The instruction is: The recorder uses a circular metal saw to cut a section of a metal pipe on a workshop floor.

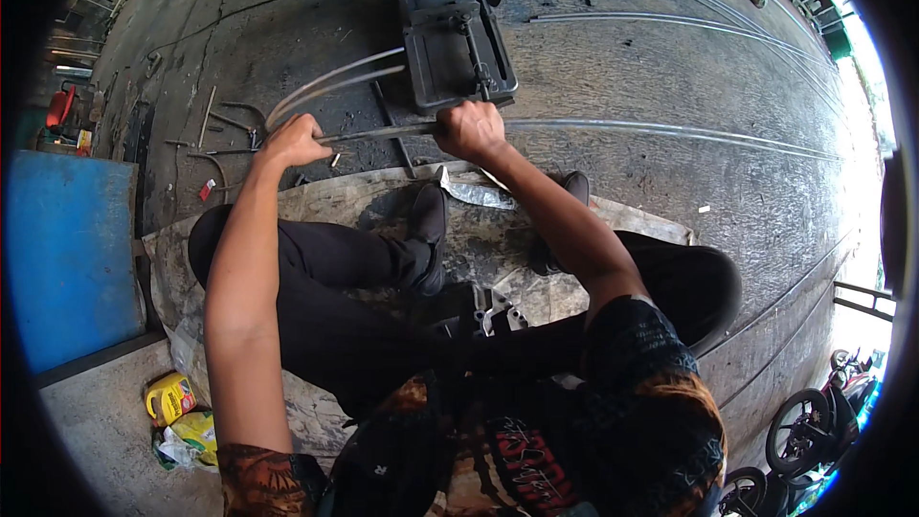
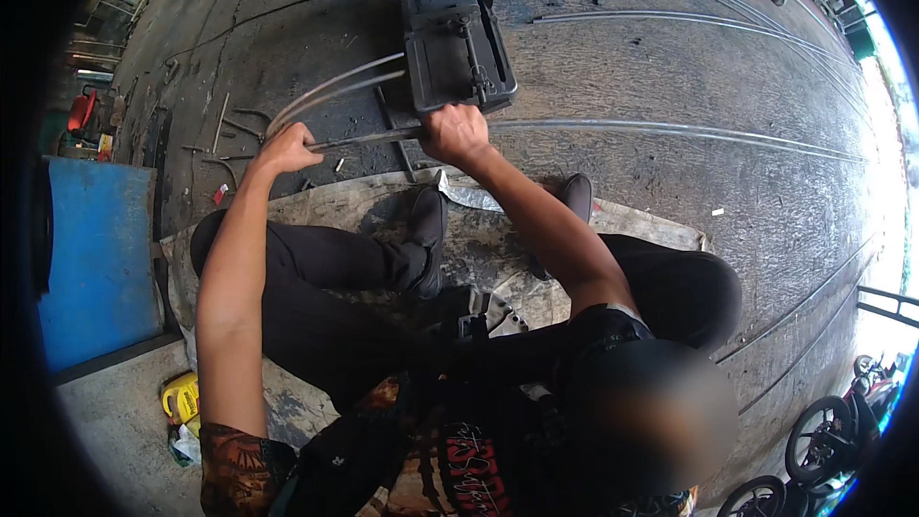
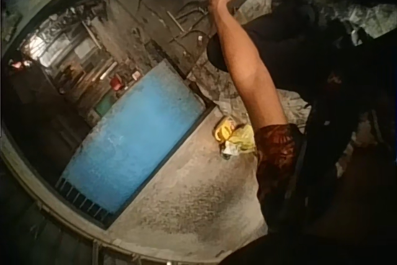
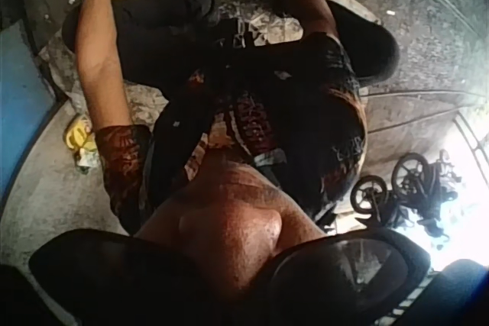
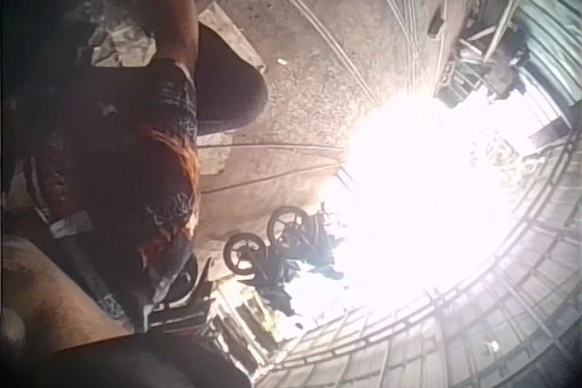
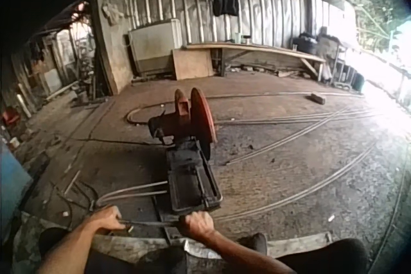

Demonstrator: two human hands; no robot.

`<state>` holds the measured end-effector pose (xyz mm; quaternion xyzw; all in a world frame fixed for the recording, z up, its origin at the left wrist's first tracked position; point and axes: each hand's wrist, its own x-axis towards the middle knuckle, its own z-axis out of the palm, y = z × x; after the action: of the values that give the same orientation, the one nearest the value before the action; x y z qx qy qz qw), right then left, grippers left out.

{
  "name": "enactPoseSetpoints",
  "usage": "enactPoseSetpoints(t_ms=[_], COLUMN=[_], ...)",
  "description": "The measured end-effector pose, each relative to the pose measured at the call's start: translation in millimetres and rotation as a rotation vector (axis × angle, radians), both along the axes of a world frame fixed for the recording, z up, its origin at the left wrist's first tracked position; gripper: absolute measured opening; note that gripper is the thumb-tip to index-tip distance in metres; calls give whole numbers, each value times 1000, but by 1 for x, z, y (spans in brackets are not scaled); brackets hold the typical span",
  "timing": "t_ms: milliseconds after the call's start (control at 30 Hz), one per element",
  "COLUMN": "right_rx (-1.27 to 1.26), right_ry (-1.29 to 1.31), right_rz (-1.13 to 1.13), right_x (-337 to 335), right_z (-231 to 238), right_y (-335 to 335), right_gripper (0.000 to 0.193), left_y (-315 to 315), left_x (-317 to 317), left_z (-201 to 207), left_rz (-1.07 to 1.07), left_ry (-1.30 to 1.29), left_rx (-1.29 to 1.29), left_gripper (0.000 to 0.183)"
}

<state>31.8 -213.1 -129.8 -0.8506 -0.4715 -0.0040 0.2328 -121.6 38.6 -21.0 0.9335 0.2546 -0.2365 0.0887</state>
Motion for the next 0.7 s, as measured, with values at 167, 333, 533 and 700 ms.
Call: enactPoseSetpoints(t_ms=[167, 333, 533, 700], right_rx=[-153, -132, -73, 23], right_ry=[100, 68, 9, -61], right_rz=[77, 77, 70, 88], right_x=[-21, -10, 12, 23], right_z=[7, 1, 21, 23], right_y=[14, 23, 31, 40], right_gripper=[21, 21, 22, 21], left_y=[14, 24, 28, 34], left_x=[-26, -20, -13, -10], left_z=[-11, -15, -5, -18], left_rz=[40, 13, 24, -61], left_ry=[-38, -49, -350, -602], left_rx=[25, 35, 62, 155], left_gripper=[35, 28, 28, 26])
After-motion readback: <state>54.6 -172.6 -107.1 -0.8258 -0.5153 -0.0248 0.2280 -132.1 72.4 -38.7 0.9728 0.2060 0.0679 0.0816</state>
